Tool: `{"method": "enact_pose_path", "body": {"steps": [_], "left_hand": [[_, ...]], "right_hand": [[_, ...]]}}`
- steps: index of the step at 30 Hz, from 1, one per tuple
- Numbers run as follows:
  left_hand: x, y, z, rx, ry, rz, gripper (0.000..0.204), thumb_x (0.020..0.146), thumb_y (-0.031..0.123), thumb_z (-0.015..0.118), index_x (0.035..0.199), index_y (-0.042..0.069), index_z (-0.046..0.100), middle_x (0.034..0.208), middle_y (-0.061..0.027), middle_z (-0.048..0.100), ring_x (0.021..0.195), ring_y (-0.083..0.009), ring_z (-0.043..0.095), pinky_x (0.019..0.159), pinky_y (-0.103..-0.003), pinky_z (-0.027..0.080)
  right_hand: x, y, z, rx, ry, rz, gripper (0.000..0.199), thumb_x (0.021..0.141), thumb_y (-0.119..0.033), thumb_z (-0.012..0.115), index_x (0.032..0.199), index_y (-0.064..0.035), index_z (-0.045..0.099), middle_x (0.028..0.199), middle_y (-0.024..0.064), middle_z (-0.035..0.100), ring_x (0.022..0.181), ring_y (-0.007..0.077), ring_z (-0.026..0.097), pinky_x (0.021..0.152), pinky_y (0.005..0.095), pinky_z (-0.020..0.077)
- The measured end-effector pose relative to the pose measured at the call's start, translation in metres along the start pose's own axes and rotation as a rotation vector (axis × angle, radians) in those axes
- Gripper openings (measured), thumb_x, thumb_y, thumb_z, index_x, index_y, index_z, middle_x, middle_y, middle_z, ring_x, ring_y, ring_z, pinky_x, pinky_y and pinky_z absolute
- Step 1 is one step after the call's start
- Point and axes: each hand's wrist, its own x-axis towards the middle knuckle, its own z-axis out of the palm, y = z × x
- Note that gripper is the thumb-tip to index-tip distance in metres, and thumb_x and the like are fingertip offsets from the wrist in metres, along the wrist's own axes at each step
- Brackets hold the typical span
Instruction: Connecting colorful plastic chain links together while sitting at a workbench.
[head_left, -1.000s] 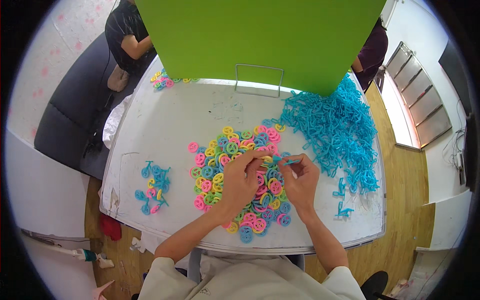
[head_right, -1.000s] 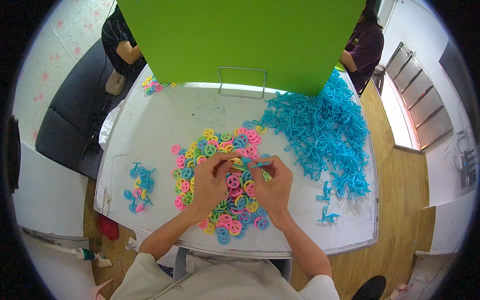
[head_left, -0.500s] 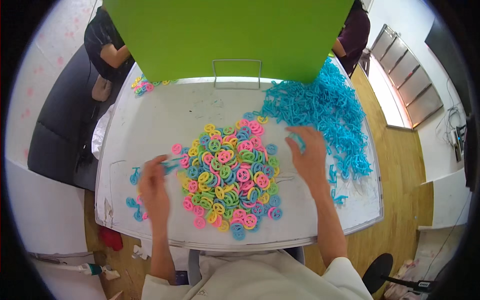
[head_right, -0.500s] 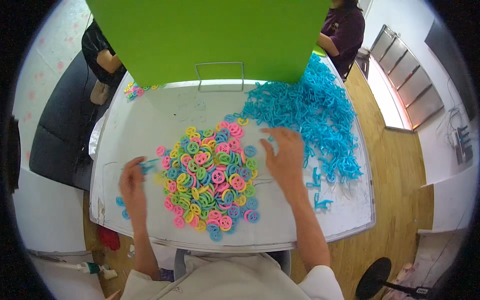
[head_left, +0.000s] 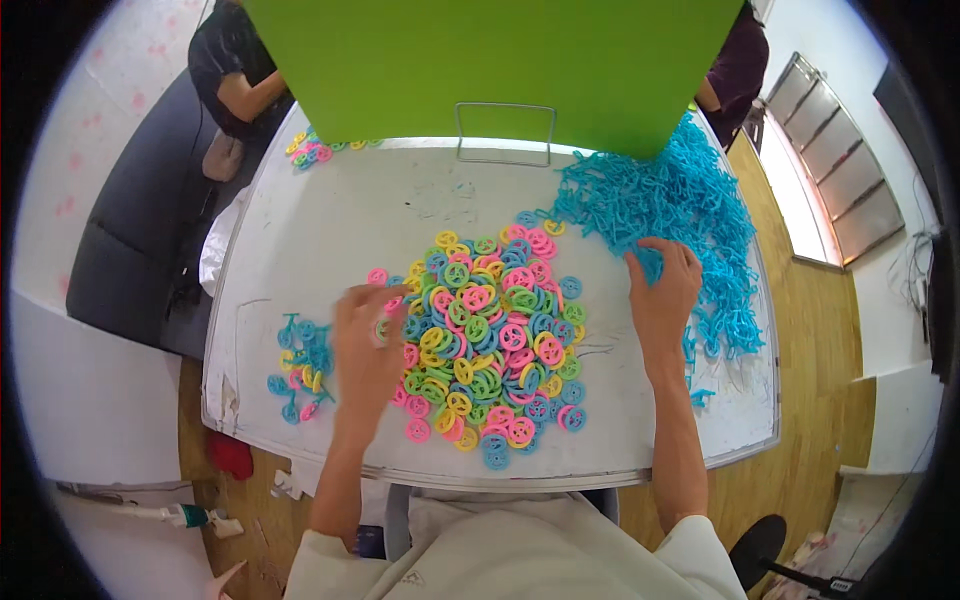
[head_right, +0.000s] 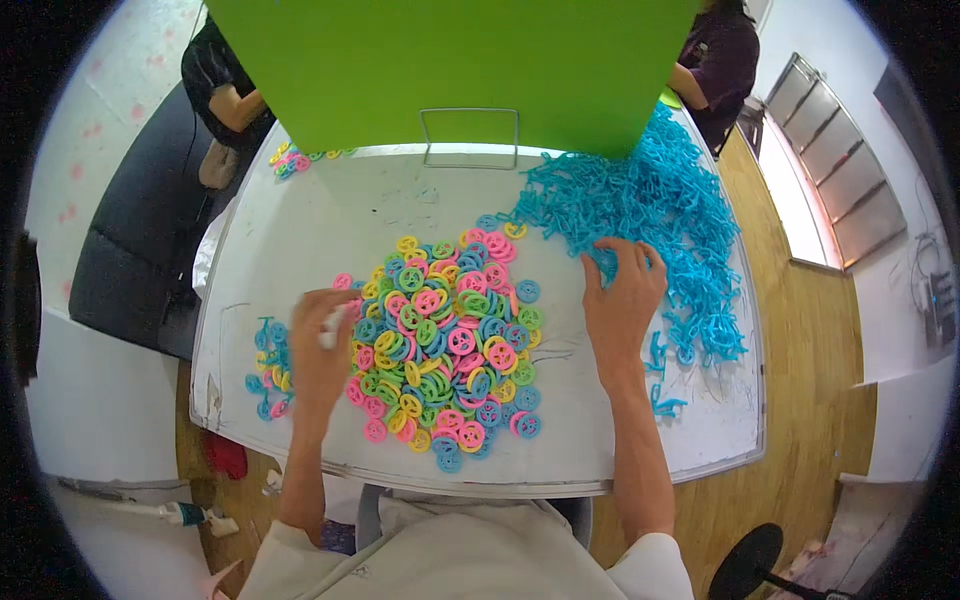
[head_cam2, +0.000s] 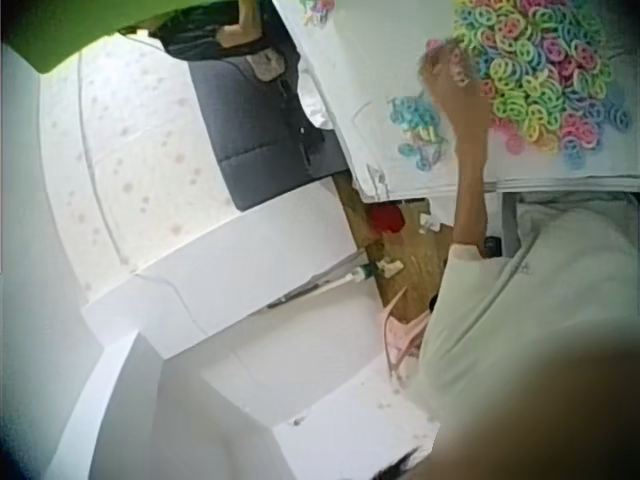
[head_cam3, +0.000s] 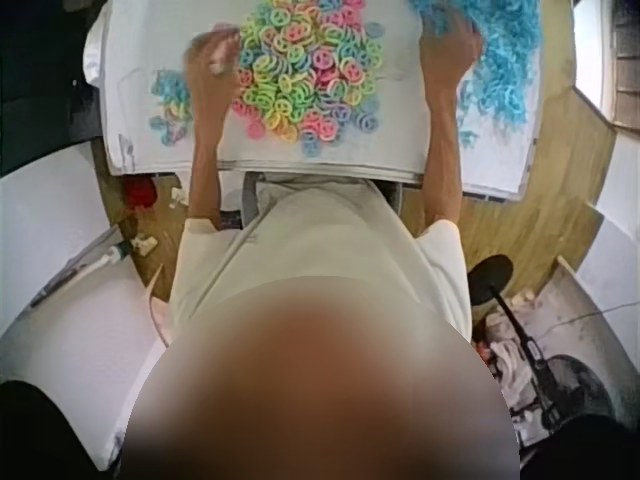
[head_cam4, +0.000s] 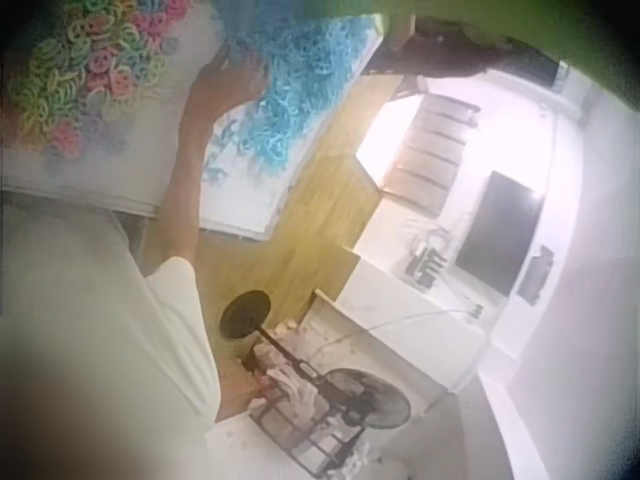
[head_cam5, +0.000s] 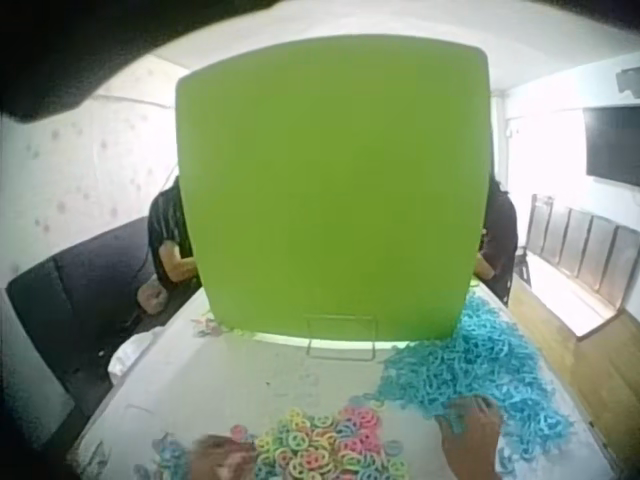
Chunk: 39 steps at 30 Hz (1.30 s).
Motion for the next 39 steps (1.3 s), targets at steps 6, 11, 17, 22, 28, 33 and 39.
{"method": "enact_pose_path", "body": {"steps": [6, 11, 17, 22, 28, 33, 39], "left_hand": [[0.022, 0.011, 0.049, 0.032, -0.230, 0.168, 0.023, 0.074, 0.013, 0.074, 0.096, 0.008, 0.068, 0.089, -0.0106, 0.058, 0.090, -0.0256, 0.054, 0.076, -0.036, 0.045], [0.030, 0.030, 0.046, -0.316, -0.336, -0.144, 0.024, 0.079, 0.012, 0.072, 0.099, 0.004, 0.065, 0.086, -0.0074, 0.060, 0.081, -0.0172, 0.057, 0.067, -0.030, 0.046], [0.030, 0.054, 0.055, -0.905, -0.451, -0.380, 0.022, 0.090, 0.017, 0.063, 0.105, 0.000, 0.062, 0.096, -0.0050, 0.064, 0.088, -0.0104, 0.061, 0.071, -0.025, 0.051], [0.021, 0.060, 0.060, -0.974, -0.482, -0.428, 0.023, 0.093, 0.016, 0.059, 0.107, -0.001, 0.058, 0.096, -0.0057, 0.063, 0.090, -0.0119, 0.062, 0.075, -0.027, 0.054], [0.015, 0.054, 0.070, -0.946, -0.412, -0.341, 0.019, 0.093, 0.014, 0.057, 0.104, -0.001, 0.056, 0.095, -0.0068, 0.063, 0.088, -0.0119, 0.062, 0.071, -0.027, 0.054], [0.013, 0.056, 0.073, -0.883, -0.366, -0.323, 0.013, 0.091, 0.007, 0.057, 0.101, -0.001, 0.057, 0.091, -0.0072, 0.063, 0.084, -0.0127, 0.062, 0.069, -0.026, 0.053], [0.009, 0.049, 0.077, -0.809, -0.343, -0.294, 0.008, 0.089, 0.003, 0.057, 0.095, -0.002, 0.056, 0.084, -0.0072, 0.063, 0.078, -0.0127, 0.061, 0.065, -0.025, 0.051]], "right_hand": [[-0.003, -0.023, -0.002, 0.696, -0.251, 0.357, 0.020, 0.077, -0.004, 0.073, 0.094, -0.0029, 0.063, 0.088, 0.0075, 0.065, 0.077, 0.0137, 0.062, 0.068, 0.0254, 0.0486], [-0.003, -0.036, -0.003, 0.948, -0.450, 0.492, 0.025, 0.078, 0.000, 0.072, 0.099, 0.0001, 0.060, 0.090, 0.0062, 0.065, 0.080, 0.0109, 0.063, 0.071, 0.0220, 0.0498], [-0.014, -0.046, -0.003, 1.115, -0.591, 0.472, 0.025, 0.080, 0.000, 0.070, 0.103, 0.0012, 0.060, 0.093, 0.0060, 0.065, 0.081, 0.0092, 0.062, 0.072, 0.0211, 0.0504], [-0.019, -0.055, -0.004, 1.163, -0.663, 0.525, 0.026, 0.081, -0.002, 0.070, 0.106, 0.0000, 0.062, 0.092, 0.0053, 0.066, 0.080, 0.0076, 0.061, 0.071, 0.0202, 0.0498], [-0.019, -0.061, -0.008, 1.186, -0.720, 0.468, 0.014, 0.085, -0.007, 0.067, 0.096, 0.0008, 0.066, 0.084, 0.0036, 0.067, 0.074, 0.0059, 0.059, 0.064, 0.0194, 0.0460], [-0.027, -0.055, 0.002, 0.985, -0.698, 0.393, 0.022, 0.084, -0.018, 0.071, 0.080, 0.0012, 0.063, 0.066, -0.0026, 0.056, 0.059, 0.0032, 0.039, 0.050, 0.0229, 0.0324], [-0.023, -0.058, -0.007, 0.765, -0.826, 0.278, 0.018, 0.089, -0.015, 0.064, 0.086, 0.0023, 0.063, 0.074, 0.0042, 0.065, 0.067, 0.0052, 0.054, 0.059, 0.0221, 0.0431]]}}
